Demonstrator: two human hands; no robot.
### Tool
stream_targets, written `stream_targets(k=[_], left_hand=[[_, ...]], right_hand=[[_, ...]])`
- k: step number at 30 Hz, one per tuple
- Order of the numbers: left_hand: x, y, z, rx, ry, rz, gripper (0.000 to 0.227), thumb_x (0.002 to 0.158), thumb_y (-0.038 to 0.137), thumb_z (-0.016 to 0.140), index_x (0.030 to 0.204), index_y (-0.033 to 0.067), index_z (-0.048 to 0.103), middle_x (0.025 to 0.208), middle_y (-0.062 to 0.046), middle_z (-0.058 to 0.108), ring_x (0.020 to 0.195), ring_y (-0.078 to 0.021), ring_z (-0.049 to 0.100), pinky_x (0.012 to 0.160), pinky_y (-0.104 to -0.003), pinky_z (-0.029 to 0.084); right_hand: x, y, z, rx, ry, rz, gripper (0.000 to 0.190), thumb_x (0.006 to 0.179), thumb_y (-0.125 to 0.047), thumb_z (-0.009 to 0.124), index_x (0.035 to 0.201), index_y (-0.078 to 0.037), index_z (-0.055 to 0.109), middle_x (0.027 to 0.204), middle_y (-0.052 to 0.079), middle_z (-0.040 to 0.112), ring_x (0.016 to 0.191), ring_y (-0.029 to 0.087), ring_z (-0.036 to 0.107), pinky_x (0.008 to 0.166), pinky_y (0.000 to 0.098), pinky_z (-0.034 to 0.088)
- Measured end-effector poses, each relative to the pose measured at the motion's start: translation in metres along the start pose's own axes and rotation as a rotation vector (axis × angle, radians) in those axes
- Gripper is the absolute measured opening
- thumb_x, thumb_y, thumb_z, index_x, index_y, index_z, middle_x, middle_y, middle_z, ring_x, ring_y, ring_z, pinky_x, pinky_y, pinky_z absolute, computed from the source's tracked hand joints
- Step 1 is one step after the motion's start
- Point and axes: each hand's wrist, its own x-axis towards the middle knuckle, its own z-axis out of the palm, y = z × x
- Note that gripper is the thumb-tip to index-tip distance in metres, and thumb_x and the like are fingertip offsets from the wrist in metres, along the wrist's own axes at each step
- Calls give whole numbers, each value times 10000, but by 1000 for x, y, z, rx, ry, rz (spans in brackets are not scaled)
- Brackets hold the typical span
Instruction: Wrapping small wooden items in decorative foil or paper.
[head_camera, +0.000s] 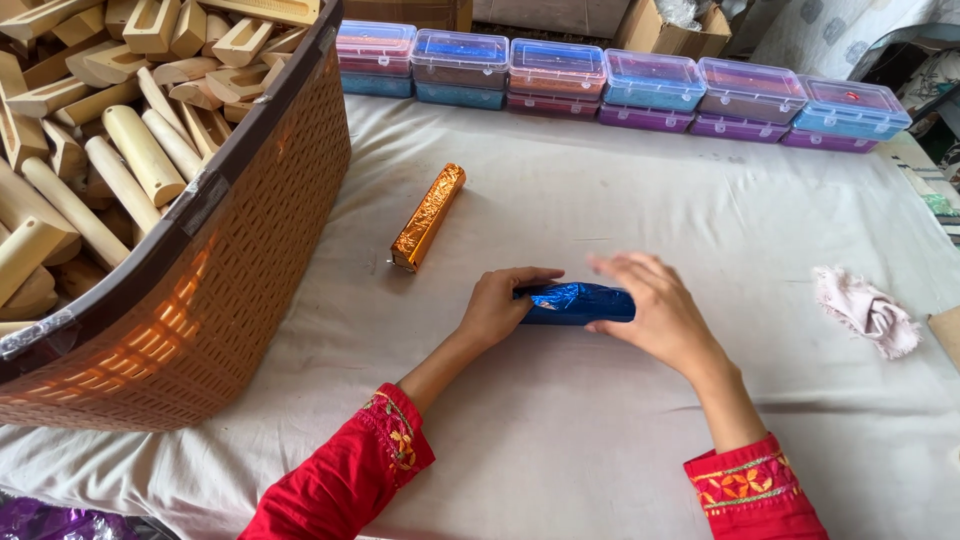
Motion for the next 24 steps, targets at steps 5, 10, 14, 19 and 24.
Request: stream_targets(k=[5, 10, 14, 19, 24], left_hand=[[-6, 15, -5, 321, 36, 191, 395, 847, -70, 629, 1133, 153, 786, 1043, -37, 806, 902, -225, 765, 1195, -487, 355], [-14, 19, -5, 505, 68, 336, 324, 828, 38, 710, 1126, 157, 756, 1099, -4, 778, 997, -177, 724, 1176, -481, 345], [-18, 38, -9, 586, -1, 388, 344, 815, 208, 819, 1145, 155, 741, 1121, -7, 756, 1024, -153, 701, 1186, -491, 316], [-12, 9, -3, 649, 45, 511, 363, 777, 192, 815, 1135, 173, 756, 1138, 3, 767, 1053, -147, 715, 1185, -501, 319], [-10, 10, -6, 591, 69, 435, 316, 818, 137, 785, 1128, 197, 776, 1057, 6, 784, 963, -152, 738, 1196, -497, 320]], right_hand=[[6, -16, -8, 208, -273, 134, 290, 735, -228, 831, 993, -106, 782, 975, 41, 758, 970, 246, 687, 874, 389, 544], [4, -14, -6, 217, -265, 124, 262, 738, -183, 816, 986, -101, 790, 957, 41, 760, 936, 239, 686, 818, 389, 552], [2, -11, -5, 207, -276, 124, 236, 764, -146, 796, 998, -111, 797, 959, 35, 765, 948, 231, 689, 832, 382, 556], [3, -10, -6, 211, -260, 116, 271, 766, -102, 767, 1036, -113, 796, 1011, 35, 776, 970, 231, 697, 854, 381, 559], [4, -13, -6, 286, -241, 243, 237, 818, -155, 773, 1051, -119, 797, 1030, 36, 780, 960, 223, 710, 849, 376, 574]])
